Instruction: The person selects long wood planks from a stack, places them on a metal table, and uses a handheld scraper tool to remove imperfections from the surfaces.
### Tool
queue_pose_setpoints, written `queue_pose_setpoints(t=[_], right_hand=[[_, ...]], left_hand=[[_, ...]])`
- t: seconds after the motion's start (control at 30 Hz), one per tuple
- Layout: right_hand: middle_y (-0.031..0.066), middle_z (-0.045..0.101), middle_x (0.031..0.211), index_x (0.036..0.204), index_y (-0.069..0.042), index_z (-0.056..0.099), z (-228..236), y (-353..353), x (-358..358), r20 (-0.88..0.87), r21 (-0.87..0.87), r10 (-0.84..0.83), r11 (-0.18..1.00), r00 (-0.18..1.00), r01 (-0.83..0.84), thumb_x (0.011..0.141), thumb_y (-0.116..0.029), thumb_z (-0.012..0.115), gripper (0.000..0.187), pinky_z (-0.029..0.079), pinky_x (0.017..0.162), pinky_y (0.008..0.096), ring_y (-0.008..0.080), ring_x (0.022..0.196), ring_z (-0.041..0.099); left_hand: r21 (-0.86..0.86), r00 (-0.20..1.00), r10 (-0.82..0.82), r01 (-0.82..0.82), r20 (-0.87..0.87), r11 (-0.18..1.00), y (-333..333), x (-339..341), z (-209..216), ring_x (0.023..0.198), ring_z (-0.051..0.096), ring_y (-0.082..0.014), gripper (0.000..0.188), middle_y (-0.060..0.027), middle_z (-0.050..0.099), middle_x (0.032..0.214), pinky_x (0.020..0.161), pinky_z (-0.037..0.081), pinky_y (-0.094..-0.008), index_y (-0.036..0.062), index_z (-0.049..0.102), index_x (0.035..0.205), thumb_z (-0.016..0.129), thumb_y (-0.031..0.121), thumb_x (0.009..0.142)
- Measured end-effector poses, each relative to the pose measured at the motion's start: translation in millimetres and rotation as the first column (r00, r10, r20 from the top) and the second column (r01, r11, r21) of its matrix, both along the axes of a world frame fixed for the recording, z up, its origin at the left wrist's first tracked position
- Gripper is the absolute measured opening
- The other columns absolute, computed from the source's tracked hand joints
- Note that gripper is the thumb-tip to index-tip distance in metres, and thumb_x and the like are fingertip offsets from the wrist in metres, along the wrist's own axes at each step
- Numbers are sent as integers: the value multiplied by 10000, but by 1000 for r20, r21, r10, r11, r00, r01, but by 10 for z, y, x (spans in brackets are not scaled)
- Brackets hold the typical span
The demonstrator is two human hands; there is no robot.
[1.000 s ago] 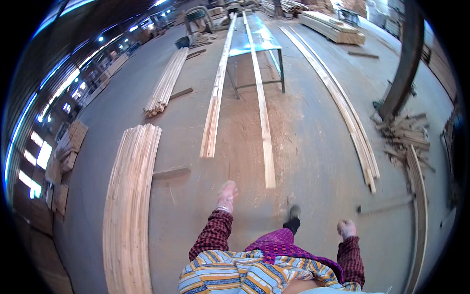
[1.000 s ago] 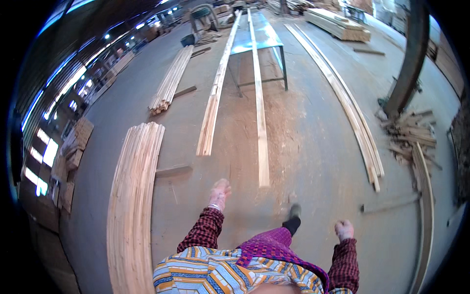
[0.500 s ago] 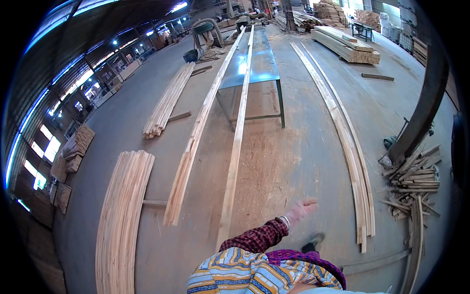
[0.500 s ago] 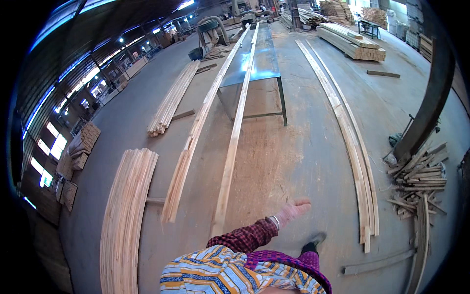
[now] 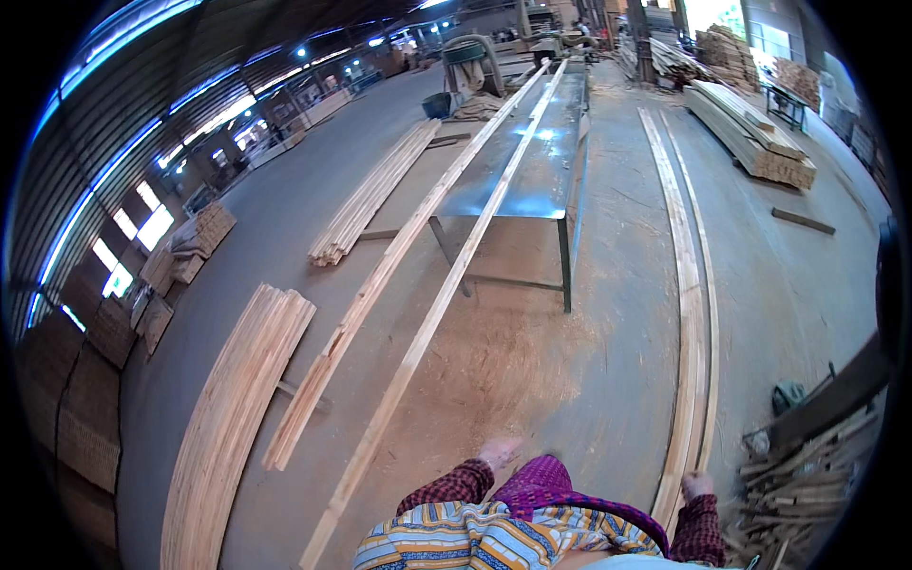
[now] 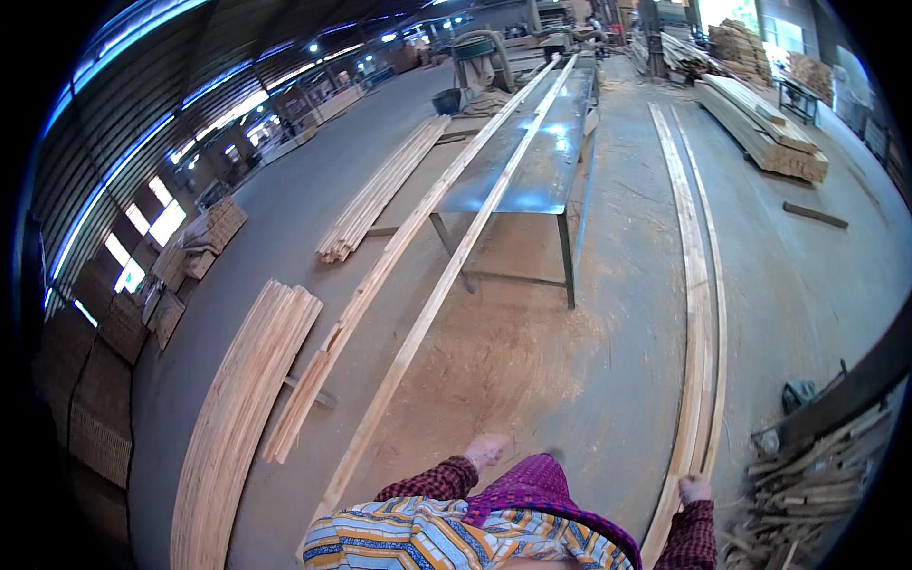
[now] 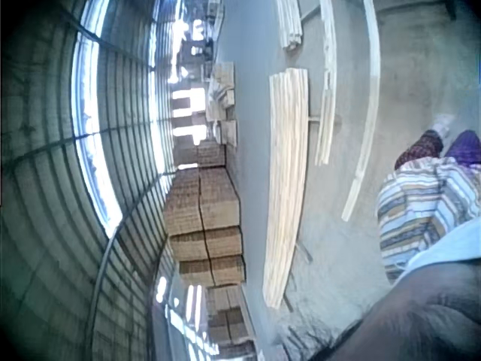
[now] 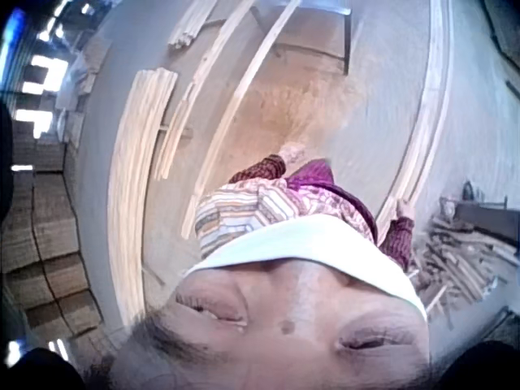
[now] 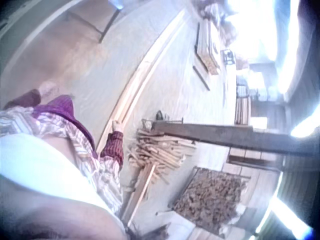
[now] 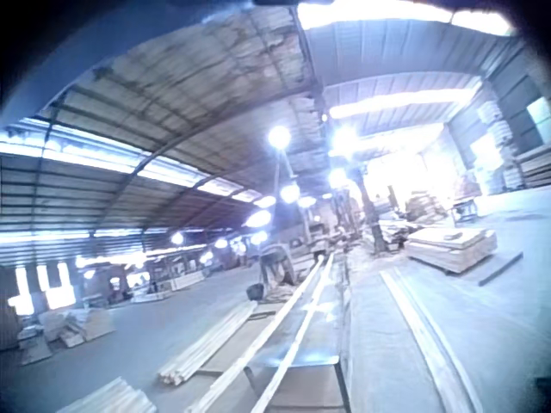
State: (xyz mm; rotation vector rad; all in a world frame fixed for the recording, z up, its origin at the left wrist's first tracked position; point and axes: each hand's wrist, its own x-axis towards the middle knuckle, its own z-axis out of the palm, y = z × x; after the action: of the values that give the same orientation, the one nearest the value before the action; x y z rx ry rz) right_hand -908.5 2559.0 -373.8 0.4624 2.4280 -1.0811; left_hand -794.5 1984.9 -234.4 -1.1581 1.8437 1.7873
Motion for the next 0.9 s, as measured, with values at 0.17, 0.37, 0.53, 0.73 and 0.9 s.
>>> queue_pose_setpoints(t=[0.17, 0.37, 0.53, 0.73, 0.9], right_hand=[[74, 659, 688, 957, -13, 711, 0, -526, -2052, 53, -190, -66, 979, 996, 75, 870, -191, 600, 228, 503, 536, 347, 173, 569, 613], [155, 741, 898, 1051, -56, 751, -78, -859, -2642, 295, 229, 418, 842, 859, -488, 857, -406, 637, 417, 569, 766, 385, 262, 830, 720], [157, 747, 917, 1023, -66, 763, -242, -695, -3812, 418, 192, 313, 887, 853, -419, 849, -436, 629, 430, 568, 785, 391, 276, 862, 724], [158, 754, 940, 988, -78, 778, -688, -781, -5745, 507, 179, 343, 856, 791, -486, 839, -472, 621, 449, 566, 807, 398, 294, 899, 729], [149, 752, 851, 906, -74, 782, -27, -1305, -8312, 442, 76, 387, 882, 809, -464, 828, -425, 607, 401, 572, 754, 395, 283, 790, 733]], left_hand=[[190, 980, 95, -128, 174, 973, -259, -816, -1182, 542, 472, -159, 319, 3, 581, 749, 501, 421, -321, 136, 684, 968, 677, 448, 901], [-127, 980, -106, 128, 171, 984, -617, -2950, -1992, 851, 641, -271, 512, -164, 709, 961, 718, 501, -405, 24, 711, 1071, 612, 497, 904], [-231, 937, -344, 322, -58, 918, -397, -5499, -1184, 742, 635, -257, 485, -134, 694, 838, 655, 491, -418, 47, 726, 994, 553, 497, 936], [35, 992, -125, 125, -5, 992, -69, -7487, -700, 497, 416, -106, 296, 47, 495, 620, 462, 341, -323, 168, 670, 860, 597, 443, 939], [381, 998, 22, -40, 51, 924, -641, -8153, -1471, 529, 453, -112, 266, 40, 534, 689, 490, 387, -328, 175, 683, 952, 653, 438, 919]])
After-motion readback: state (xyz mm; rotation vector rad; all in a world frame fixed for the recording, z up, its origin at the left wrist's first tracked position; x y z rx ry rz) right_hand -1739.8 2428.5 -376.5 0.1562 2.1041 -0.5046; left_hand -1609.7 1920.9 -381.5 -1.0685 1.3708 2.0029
